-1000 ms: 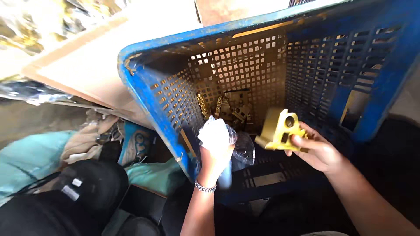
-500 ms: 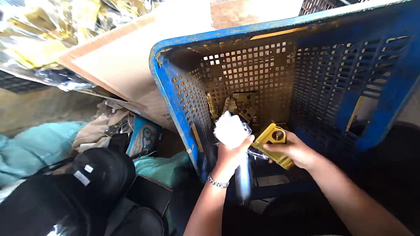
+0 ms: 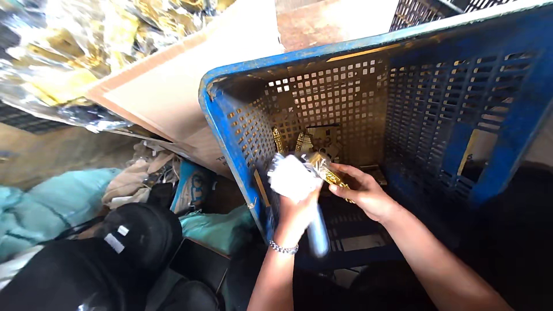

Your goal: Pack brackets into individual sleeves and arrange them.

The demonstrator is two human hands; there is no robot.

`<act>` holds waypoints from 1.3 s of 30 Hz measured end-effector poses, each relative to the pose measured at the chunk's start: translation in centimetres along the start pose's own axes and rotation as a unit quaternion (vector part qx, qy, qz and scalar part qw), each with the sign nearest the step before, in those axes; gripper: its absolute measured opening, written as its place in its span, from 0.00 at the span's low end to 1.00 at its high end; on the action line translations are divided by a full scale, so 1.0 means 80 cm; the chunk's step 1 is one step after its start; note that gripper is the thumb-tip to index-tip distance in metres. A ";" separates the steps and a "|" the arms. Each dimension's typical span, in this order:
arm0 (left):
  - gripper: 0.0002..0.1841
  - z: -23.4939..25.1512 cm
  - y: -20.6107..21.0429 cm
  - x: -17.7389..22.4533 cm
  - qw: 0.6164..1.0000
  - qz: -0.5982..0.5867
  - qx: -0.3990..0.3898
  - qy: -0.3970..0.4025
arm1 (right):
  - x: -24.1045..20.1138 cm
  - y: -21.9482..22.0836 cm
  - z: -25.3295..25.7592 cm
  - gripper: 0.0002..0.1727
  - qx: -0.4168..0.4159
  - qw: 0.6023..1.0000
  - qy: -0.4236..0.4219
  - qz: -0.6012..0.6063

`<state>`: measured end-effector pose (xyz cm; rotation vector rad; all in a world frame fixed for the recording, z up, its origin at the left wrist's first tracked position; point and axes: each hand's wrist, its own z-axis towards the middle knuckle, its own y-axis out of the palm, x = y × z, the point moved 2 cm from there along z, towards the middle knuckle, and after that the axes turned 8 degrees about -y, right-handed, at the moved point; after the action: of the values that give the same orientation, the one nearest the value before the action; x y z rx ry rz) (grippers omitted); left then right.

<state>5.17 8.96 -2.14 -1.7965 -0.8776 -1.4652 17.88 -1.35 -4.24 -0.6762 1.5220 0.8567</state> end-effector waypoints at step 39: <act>0.23 -0.006 -0.016 -0.019 0.995 0.087 -0.030 0.044 | 0.016 -0.025 -0.053 0.17 -0.034 0.992 0.078 0.098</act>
<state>3.62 9.11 -3.43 -1.7891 -0.6225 -1.4601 16.95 -5.91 -5.69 -0.6641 1.7259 1.0271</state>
